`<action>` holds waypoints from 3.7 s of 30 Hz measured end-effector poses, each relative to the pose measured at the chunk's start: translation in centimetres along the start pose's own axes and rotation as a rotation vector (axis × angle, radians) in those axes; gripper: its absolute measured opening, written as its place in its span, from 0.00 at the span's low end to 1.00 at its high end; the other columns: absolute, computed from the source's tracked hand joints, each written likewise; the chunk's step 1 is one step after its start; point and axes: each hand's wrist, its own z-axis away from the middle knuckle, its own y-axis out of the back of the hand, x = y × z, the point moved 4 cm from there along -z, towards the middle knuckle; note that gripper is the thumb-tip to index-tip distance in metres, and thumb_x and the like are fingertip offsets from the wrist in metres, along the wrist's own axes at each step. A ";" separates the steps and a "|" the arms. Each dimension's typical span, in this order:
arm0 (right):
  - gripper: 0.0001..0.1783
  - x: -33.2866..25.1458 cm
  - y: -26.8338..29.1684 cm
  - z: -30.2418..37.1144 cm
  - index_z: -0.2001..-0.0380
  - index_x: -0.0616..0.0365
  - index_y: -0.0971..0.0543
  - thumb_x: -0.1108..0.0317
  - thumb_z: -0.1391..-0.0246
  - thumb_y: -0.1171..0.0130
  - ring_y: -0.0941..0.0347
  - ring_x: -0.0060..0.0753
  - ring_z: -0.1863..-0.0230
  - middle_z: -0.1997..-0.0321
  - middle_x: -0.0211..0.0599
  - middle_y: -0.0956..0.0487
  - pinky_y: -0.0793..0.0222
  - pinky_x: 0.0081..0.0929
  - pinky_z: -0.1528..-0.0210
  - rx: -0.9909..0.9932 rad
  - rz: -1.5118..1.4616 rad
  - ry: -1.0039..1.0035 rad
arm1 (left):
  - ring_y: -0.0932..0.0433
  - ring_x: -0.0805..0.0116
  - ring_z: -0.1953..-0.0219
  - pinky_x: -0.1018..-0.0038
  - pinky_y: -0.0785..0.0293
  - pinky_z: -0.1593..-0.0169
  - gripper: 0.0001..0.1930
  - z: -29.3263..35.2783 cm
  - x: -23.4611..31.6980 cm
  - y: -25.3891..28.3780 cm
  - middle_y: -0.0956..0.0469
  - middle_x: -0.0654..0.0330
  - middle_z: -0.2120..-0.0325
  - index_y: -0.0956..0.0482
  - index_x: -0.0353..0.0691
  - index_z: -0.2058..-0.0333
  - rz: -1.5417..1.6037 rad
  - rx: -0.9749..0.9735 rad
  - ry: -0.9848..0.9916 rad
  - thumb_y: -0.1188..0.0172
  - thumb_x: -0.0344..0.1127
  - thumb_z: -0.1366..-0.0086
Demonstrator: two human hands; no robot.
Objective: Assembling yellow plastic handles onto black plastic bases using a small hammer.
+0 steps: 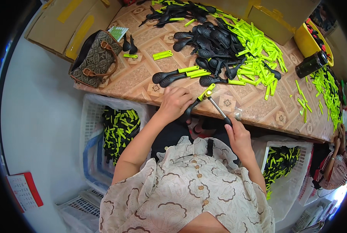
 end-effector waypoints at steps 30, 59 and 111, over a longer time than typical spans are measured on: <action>0.19 -0.5 0.4 0.5 0.47 0.60 0.31 0.64 0.39 0.47 0.24 0.54 0.70 0.68 0.49 0.25 0.28 0.43 0.72 0.055 0.061 -0.040 | 0.29 0.62 0.62 0.67 0.38 0.59 0.16 -0.5 1.9 -1.7 0.27 0.60 0.64 0.22 0.38 0.58 -0.099 -0.158 -0.203 0.46 0.29 0.48; 0.14 2.0 3.4 1.5 0.52 0.63 0.26 0.66 0.37 0.49 0.25 0.50 0.67 0.68 0.51 0.24 0.30 0.35 0.64 0.196 -0.166 -0.326 | 0.28 0.62 0.61 0.64 0.39 0.54 0.15 -1.2 1.3 -0.7 0.27 0.58 0.64 0.22 0.40 0.59 -0.166 -0.093 -0.197 0.42 0.30 0.48; 0.13 -3.8 -4.5 -16.0 0.64 0.53 0.20 0.71 0.58 0.38 0.30 0.38 0.55 0.64 0.32 0.24 0.38 0.37 0.58 0.110 0.172 0.605 | 0.20 0.65 0.66 0.68 0.21 0.56 0.27 -1.2 -5.4 4.6 0.27 0.59 0.64 0.39 0.35 0.39 1.748 0.038 0.681 0.47 0.22 0.37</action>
